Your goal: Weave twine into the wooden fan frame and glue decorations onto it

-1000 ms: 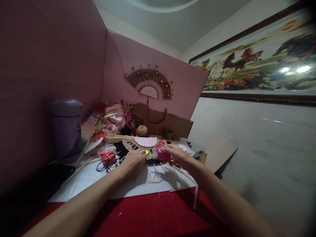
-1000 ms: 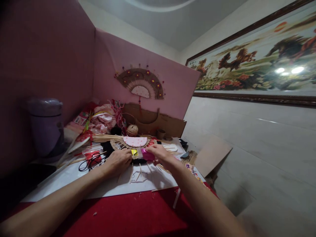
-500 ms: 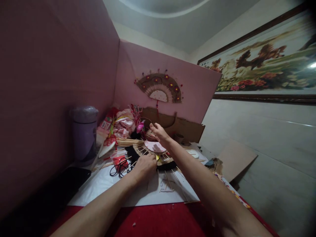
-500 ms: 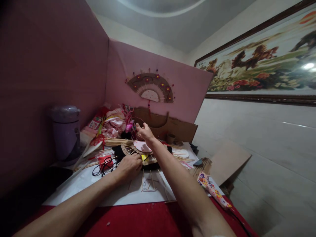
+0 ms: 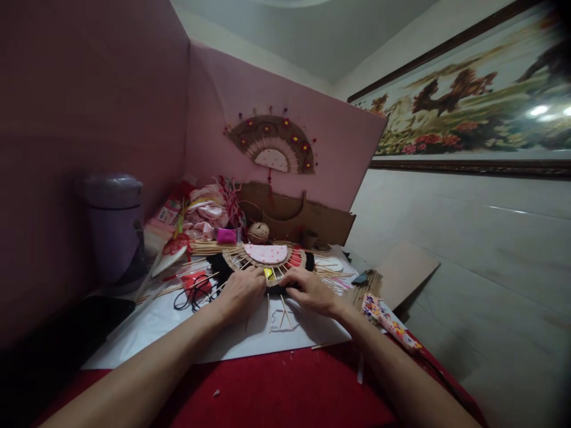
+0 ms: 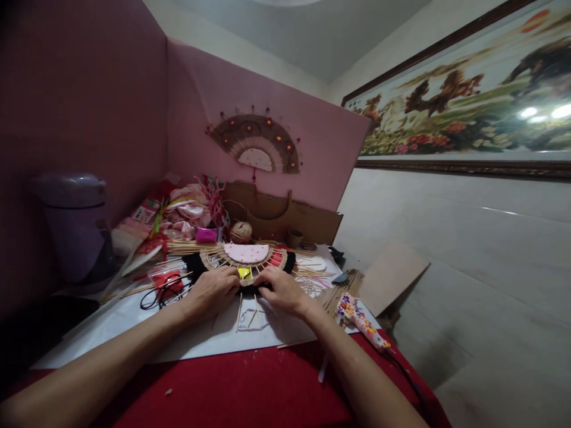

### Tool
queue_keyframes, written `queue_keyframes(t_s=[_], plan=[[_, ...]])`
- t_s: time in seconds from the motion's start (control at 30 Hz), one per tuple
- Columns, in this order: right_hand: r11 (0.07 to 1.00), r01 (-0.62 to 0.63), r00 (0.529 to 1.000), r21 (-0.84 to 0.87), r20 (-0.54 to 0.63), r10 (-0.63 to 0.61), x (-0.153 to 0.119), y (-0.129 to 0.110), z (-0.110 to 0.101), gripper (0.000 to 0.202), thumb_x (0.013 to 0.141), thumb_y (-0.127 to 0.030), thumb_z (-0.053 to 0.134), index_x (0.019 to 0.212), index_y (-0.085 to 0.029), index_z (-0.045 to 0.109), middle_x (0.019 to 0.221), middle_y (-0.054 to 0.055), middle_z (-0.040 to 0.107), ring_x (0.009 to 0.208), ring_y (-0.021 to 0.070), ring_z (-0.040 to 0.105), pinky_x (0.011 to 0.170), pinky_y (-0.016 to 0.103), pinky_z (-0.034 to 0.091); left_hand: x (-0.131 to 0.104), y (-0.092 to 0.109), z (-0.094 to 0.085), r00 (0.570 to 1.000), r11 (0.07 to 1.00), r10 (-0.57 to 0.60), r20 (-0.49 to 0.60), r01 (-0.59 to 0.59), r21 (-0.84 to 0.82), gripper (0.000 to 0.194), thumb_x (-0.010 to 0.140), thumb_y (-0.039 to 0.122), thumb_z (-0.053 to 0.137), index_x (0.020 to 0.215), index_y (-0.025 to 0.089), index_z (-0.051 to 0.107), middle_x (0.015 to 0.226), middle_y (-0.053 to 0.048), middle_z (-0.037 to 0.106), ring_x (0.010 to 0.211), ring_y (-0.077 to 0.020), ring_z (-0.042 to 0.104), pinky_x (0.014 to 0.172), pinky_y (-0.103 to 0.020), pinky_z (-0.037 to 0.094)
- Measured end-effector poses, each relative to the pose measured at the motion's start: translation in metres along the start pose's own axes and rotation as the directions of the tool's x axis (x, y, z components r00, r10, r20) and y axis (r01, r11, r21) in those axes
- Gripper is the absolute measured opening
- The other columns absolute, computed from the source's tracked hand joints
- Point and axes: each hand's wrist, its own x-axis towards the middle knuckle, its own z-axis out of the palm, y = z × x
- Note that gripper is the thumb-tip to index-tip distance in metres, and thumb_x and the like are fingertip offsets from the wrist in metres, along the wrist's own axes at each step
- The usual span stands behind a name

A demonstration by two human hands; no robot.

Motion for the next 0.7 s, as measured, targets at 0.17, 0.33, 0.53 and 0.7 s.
queue_keyframes(t_s=[0.17,0.33,0.53,0.7], plan=[[0.984,0.074,0.997,-0.160,0.016,-0.072,0.003,-0.006,0.014,0.022,0.072,-0.011,0.060,0.093,-0.017,0.061,0.093,0.005,0.059,0.090,0.0179,0.053,0.083,0.031,0.043,-0.002,0.002,-0.004,1.000,1.000,-0.002,0.015,0.002,-0.006,0.022,0.088,0.017,0.043,0.082,0.014,0.065,0.092,-0.007,0.064,0.086,-0.0187,0.058,0.070,-0.029,0.047],[0.945,0.081,0.997,-0.318,0.024,-0.077,0.007,-0.008,0.021,0.020,0.075,-0.020,0.061,0.095,-0.018,0.060,0.096,0.006,0.058,0.092,0.0201,0.052,0.083,0.032,0.042,-0.003,0.004,-0.005,0.999,1.000,0.016,0.031,-0.017,0.021,0.025,0.090,0.018,0.041,0.081,0.014,0.064,0.092,-0.008,0.063,0.087,-0.0189,0.058,0.066,-0.028,0.047],[0.895,0.115,0.993,-0.431,0.036,-0.111,0.006,-0.009,0.025,0.016,0.077,-0.020,0.058,0.093,-0.017,0.061,0.096,0.007,0.058,0.091,0.0201,0.051,0.081,0.032,0.040,-0.003,0.005,-0.006,0.998,0.999,0.032,0.057,-0.034,0.042,0.024,0.091,0.018,0.040,0.085,0.014,0.063,0.094,-0.007,0.063,0.084,-0.0179,0.060,0.061,-0.026,0.047],[0.891,0.119,0.993,-0.437,0.036,-0.115,0.005,-0.011,0.025,0.014,0.082,-0.023,0.054,0.092,-0.016,0.062,0.094,0.008,0.060,0.088,0.0194,0.053,0.079,0.031,0.041,-0.003,0.003,-0.003,0.998,0.998,0.055,0.018,-0.055,0.039,0.023,0.090,0.018,0.041,0.083,0.015,0.063,0.090,-0.006,0.062,0.082,-0.0179,0.059,0.060,-0.027,0.046]])
